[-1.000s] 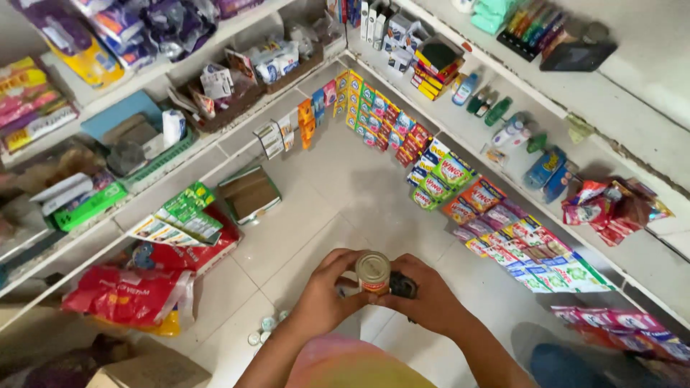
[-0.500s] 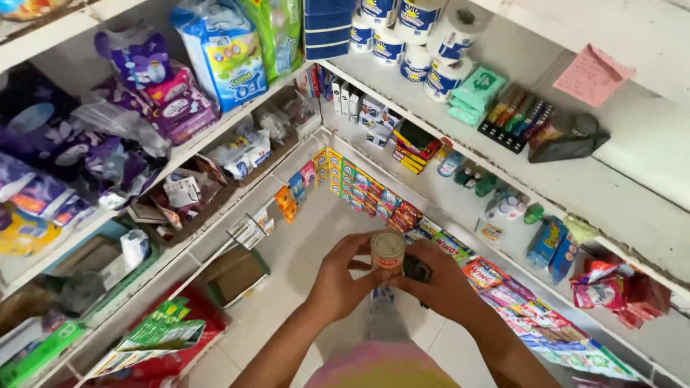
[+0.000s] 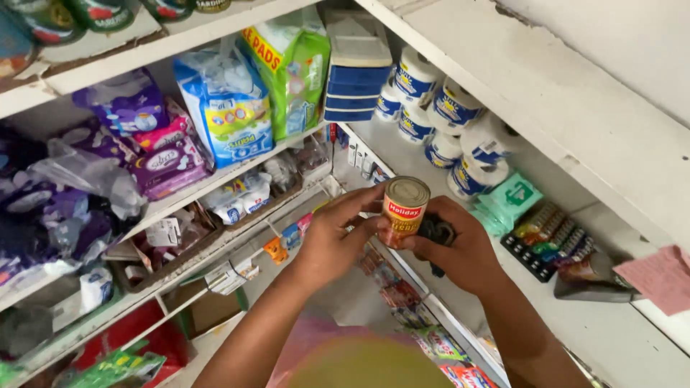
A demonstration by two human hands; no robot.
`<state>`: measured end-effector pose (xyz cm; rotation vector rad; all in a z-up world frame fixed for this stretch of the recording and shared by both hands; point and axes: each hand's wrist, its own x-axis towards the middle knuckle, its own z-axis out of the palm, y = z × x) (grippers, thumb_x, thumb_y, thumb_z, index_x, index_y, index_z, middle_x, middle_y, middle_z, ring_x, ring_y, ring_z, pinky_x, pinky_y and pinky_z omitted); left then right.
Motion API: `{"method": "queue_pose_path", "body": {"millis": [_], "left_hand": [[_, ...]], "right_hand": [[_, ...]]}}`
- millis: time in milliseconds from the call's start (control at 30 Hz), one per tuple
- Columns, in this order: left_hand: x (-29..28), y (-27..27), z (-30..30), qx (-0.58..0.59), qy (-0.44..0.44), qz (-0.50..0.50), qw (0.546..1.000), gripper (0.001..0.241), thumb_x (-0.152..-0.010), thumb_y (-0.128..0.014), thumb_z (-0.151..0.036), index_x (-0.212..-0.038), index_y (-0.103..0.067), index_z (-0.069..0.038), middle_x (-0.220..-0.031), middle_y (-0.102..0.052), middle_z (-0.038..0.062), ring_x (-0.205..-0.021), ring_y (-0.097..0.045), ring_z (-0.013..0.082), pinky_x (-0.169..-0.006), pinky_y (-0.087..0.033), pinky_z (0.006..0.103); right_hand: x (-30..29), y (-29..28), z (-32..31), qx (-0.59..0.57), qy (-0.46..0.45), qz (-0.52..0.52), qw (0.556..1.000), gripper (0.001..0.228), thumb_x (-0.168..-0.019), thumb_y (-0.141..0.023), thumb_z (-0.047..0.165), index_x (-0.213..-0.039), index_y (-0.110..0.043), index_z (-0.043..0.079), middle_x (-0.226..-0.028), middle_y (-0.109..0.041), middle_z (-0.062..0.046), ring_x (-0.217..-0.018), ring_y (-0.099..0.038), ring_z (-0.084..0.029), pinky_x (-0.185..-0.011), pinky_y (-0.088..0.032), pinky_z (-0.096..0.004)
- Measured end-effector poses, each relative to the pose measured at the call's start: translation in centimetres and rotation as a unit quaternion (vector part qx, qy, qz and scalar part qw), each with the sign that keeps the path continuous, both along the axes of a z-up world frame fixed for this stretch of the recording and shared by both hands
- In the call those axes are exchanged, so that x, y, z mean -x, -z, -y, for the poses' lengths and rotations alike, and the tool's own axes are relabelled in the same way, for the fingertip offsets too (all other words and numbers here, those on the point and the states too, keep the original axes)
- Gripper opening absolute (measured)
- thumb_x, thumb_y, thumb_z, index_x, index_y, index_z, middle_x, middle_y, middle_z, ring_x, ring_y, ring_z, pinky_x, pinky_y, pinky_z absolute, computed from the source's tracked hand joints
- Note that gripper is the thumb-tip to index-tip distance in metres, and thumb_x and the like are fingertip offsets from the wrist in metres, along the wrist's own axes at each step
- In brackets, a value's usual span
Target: Wiping canned goods with a cloth and placing them onto shelves in a store.
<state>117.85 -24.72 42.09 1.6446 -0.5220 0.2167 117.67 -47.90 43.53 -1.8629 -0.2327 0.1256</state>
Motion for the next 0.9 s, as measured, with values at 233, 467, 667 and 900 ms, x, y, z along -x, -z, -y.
{"method": "queue_pose_path", "body": {"millis": [233, 467, 667, 900], "left_hand": [[-11.7, -6.3, -3.1, -0.039, 0.068, 0.093, 0.993, 0.057, -0.094, -0.075, -0.005, -0.147, -0.053, -0.007, -0.14, -0.059, 0.011, -0.121, -0.067, 0.021, -0.092, -0.062, 0.0317], [-23.9, -10.5, -2.2, -0.003, 0.105, 0.165, 0.981, 0.058, -0.1, -0.071, -0.006, -0.154, -0.048, -0.008, -0.139, -0.051, 0.011, -0.124, -0.066, 0.022, -0.098, -0.063, 0.0317], [-32.8, -10.2, 2.1, 0.007, 0.036, 0.266, 0.963, 0.062, -0.101, -0.07, -0.008, -0.155, -0.04, 0.0, -0.144, -0.054, 0.02, -0.13, -0.063, 0.0333, -0.104, -0.06, 0.0373], [-37.3, -8.2, 5.0, -0.041, -0.046, 0.354, 0.933, 0.067, -0.098, -0.068, -0.011, -0.151, -0.033, 0.01, -0.146, -0.049, 0.033, -0.137, -0.052, 0.0466, -0.115, -0.047, 0.0455]], "right_hand": [[-8.3, -6.4, -4.7, 0.117, 0.113, 0.158, 0.974, 0.049, -0.073, -0.09, 0.027, -0.112, -0.069, 0.007, -0.096, -0.073, -0.003, -0.082, -0.066, -0.012, -0.073, -0.056, -0.031], [-16.7, -13.3, -6.8, 0.231, 0.22, 0.225, 0.921, 0.048, -0.078, -0.086, 0.032, -0.114, -0.071, 0.004, -0.093, -0.073, -0.01, -0.079, -0.068, -0.018, -0.073, -0.056, -0.034], [-25.6, -15.1, -5.6, 0.282, 0.282, 0.231, 0.888, 0.047, -0.08, -0.087, 0.034, -0.115, -0.073, 0.005, -0.096, -0.072, -0.014, -0.079, -0.069, -0.022, -0.073, -0.054, -0.037], [-31.7, -13.3, -4.2, 0.268, 0.32, 0.163, 0.894, 0.043, -0.078, -0.083, 0.03, -0.113, -0.073, 0.007, -0.091, -0.076, -0.016, -0.081, -0.073, -0.026, -0.076, -0.056, -0.038]]}}
